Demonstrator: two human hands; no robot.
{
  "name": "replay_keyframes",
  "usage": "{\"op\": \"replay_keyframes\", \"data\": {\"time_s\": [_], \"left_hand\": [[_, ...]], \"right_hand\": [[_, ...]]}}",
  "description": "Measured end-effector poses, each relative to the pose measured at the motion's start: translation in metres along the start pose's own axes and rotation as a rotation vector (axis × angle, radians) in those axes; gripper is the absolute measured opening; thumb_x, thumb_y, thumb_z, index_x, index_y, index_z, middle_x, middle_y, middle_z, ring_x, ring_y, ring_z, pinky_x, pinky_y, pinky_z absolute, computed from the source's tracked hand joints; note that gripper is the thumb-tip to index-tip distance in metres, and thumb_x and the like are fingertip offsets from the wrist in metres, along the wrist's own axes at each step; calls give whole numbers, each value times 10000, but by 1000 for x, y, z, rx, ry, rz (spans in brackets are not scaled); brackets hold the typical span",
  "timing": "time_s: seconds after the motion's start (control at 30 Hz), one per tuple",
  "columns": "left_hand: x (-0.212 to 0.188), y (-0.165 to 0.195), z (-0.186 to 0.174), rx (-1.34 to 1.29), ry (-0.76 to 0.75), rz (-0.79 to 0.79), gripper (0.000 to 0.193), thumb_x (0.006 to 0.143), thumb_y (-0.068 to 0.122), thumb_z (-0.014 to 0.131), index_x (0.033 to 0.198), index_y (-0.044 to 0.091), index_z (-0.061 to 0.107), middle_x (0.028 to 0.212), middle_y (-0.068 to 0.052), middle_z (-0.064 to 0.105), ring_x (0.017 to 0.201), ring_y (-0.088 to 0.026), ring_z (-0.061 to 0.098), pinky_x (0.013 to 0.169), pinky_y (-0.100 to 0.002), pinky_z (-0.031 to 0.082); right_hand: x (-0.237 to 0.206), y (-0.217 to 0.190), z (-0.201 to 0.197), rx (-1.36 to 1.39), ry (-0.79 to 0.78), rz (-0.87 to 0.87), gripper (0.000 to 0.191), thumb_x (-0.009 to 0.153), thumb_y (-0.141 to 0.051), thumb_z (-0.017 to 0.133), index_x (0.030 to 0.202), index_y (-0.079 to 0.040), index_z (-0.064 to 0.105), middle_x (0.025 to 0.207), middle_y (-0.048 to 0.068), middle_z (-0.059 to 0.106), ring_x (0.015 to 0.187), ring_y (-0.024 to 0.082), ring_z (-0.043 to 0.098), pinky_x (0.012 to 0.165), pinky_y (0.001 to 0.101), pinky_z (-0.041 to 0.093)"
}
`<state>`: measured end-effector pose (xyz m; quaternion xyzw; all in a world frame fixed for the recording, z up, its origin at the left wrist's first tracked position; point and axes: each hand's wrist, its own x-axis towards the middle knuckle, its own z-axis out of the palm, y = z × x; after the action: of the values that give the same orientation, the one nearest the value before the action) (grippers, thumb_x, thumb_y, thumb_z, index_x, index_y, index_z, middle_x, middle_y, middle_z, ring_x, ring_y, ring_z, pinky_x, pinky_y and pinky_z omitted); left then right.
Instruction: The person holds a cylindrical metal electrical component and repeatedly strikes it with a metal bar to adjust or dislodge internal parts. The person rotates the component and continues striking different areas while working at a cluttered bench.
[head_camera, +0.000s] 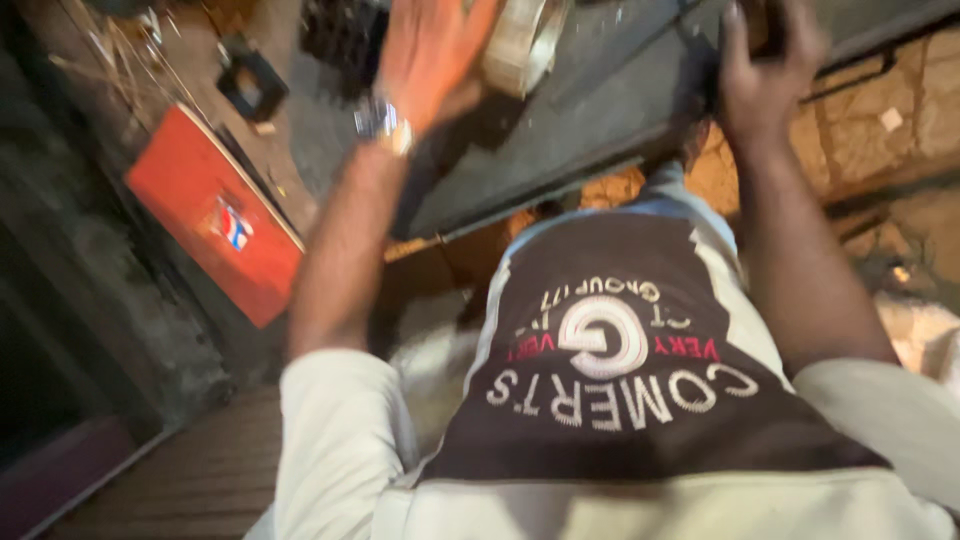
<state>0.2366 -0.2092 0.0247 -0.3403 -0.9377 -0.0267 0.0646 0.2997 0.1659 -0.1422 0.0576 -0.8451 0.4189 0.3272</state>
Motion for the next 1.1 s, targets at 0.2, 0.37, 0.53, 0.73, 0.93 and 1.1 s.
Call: {"op": "replay_keyframes", "data": {"time_s": [0.2,0.37,0.53,0.73,0.93,1.1], "left_hand": [[-46,56,-52,-159,490,-207,582,790,63,783,1337,144,602,1282,-154,509,1284,-394,505,1223,-665,275],[-72,90,-90,-173,918,-140,402,950,209,670,1304,305,507,1222,-94,457,1176,-339,539,1189,-613,338],[-61,126,-105,-85,1309,-43,397,974,363,606,1352,376,484,1152,-31,470,1026,-252,562,1108,-522,387],[-72,130,-111,-135,1241,-58,442,991,298,627,1387,359,440,1186,-43,472,1096,-259,576,1133,-533,369],[-117,132,-123,-303,895,-124,461,1006,286,671,1390,370,429,1257,-67,443,1206,-306,519,1190,-535,342],[-123,142,-103,-311,958,-228,423,1002,231,667,1356,320,454,1252,-81,468,1214,-297,536,1177,-540,390]], "right_hand": [[7,-11,0,48,-83,130,259,1059,-104,820,1299,-41,747,1071,126,738,876,264,678,799,396,519],[11,-7,4,-107,-219,154,290,1043,-89,817,1327,-44,784,862,136,661,732,295,621,714,412,483],[13,-15,2,64,-179,76,230,1101,-19,744,1329,-10,718,1149,156,747,1009,279,733,872,358,572],[20,-32,0,72,-170,72,246,1080,29,739,1324,21,710,1240,184,747,1079,263,725,954,360,562],[18,-29,2,143,-184,62,258,1082,38,694,1339,29,692,1251,180,755,1110,273,748,952,331,575],[15,-23,1,168,-174,70,224,1091,25,707,1315,27,699,1220,181,755,1022,263,743,926,334,581]]}}
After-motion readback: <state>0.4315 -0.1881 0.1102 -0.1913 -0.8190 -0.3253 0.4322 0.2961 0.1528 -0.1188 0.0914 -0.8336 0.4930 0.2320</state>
